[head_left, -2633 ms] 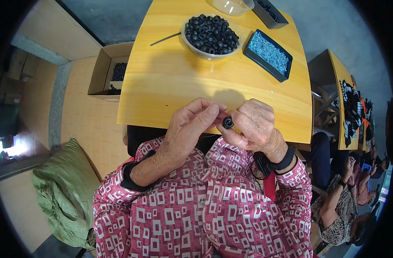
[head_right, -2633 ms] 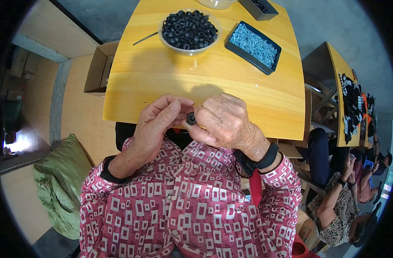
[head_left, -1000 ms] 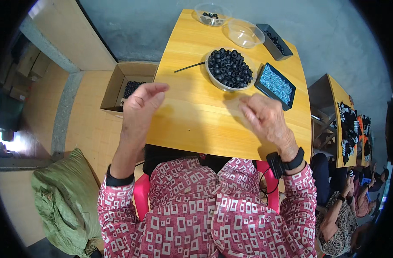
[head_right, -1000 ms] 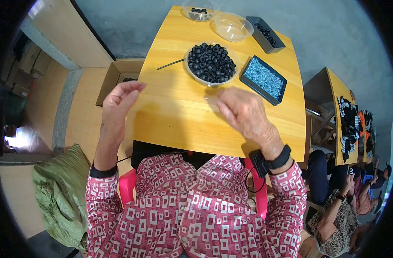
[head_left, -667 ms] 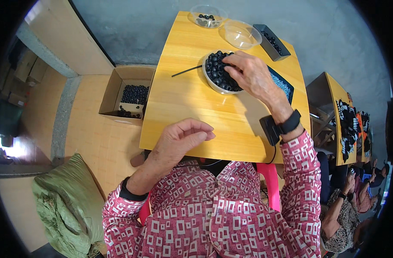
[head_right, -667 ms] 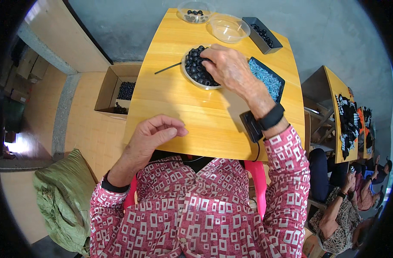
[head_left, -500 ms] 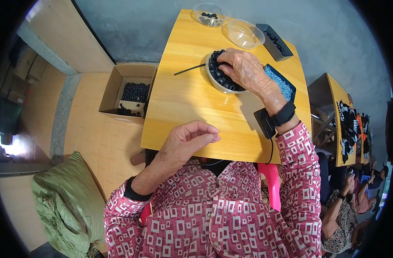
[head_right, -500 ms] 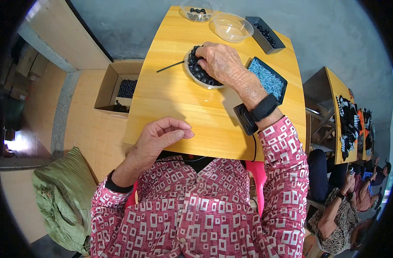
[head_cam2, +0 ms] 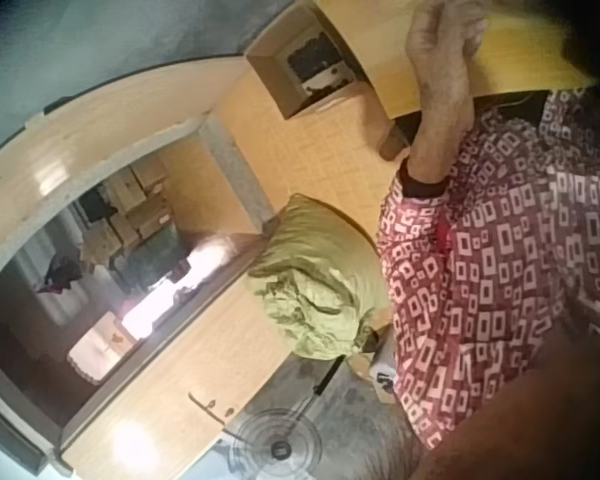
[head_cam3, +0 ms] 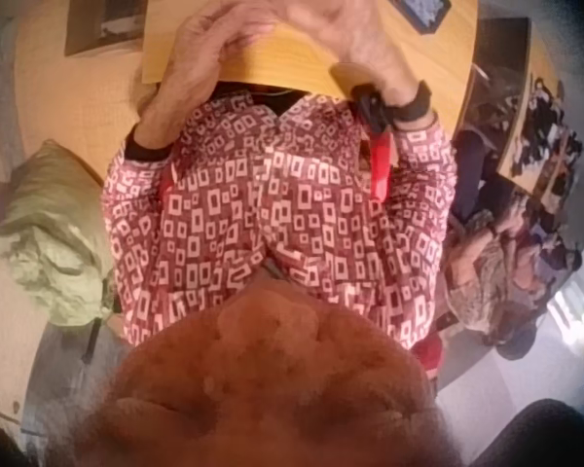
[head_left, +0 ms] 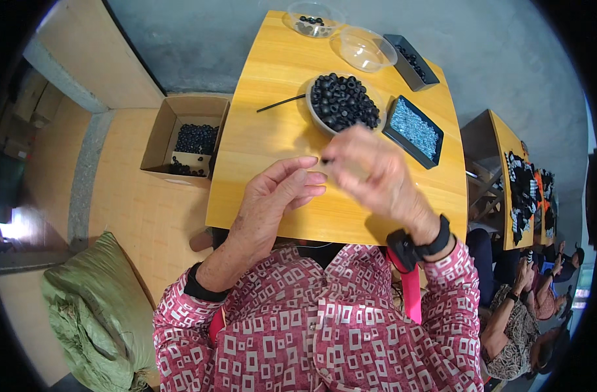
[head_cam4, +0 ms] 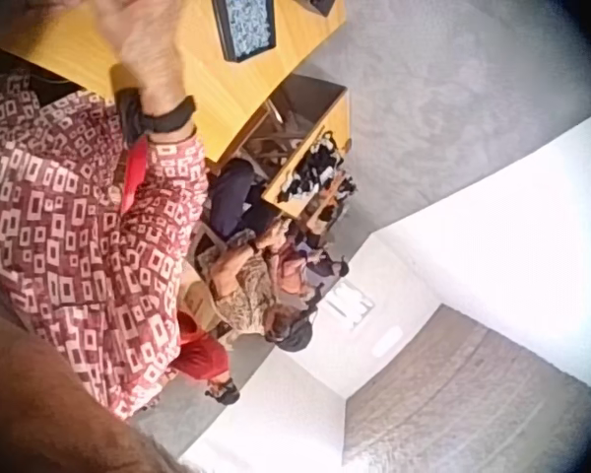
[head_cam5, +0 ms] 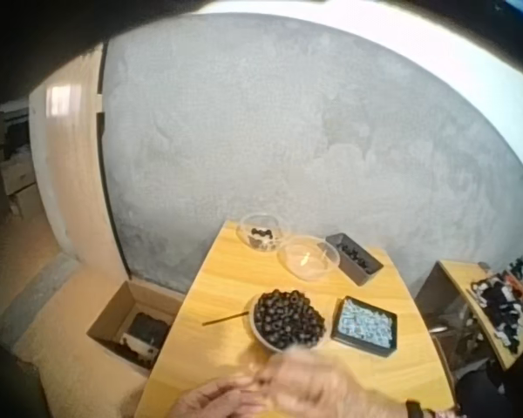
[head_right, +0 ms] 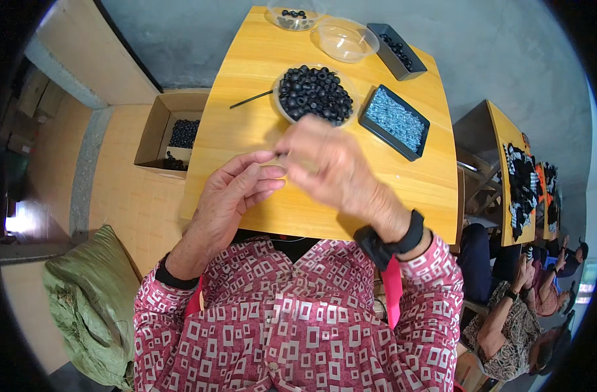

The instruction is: The person assembles small black plastic buckle components by hand.

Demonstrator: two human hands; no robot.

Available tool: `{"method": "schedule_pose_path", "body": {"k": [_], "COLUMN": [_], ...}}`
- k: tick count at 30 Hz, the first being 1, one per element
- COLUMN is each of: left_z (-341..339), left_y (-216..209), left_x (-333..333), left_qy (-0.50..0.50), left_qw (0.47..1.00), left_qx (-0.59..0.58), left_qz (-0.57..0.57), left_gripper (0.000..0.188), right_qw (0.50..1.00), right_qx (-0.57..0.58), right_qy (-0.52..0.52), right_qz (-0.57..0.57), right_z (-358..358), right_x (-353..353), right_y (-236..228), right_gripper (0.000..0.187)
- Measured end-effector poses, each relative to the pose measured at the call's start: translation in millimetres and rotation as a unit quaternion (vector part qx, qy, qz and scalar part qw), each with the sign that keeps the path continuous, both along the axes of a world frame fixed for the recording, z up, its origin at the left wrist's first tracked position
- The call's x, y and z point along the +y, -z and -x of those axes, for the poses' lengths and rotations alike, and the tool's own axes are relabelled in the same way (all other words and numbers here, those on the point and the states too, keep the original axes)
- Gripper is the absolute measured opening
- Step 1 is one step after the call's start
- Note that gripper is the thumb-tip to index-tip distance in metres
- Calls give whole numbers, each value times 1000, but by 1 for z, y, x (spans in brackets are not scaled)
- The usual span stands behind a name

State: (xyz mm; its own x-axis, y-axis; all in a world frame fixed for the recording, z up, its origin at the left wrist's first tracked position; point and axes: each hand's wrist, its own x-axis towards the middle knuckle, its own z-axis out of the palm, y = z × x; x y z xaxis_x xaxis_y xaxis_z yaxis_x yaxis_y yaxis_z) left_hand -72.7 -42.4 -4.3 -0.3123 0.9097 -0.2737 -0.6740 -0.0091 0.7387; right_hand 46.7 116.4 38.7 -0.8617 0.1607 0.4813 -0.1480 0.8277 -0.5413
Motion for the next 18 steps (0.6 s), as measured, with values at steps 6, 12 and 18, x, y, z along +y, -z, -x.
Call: {"method": "schedule_pose_path", "body": {"k": [6, 12, 18], "left_z": [-9, -16, -22], "left_y": [7, 4, 8], "left_x": [2, 6, 11], "left_qy": [17, 60, 104], "left_qw": [999, 997, 992], "left_qx": [-39, -52, -47], "left_qz": [-9, 13, 47], "left_gripper": [23, 25, 25], "right_qw": [1000, 999, 999], "right_qx": [-8, -25, -41], "right_qy": [21, 39, 36], "right_qz": [-14, -7, -1], "right_z": [-25, -41, -60], "right_x": [-21, -19, 1], "right_y": [9, 7, 5], "right_gripper": [21, 20, 18]}}
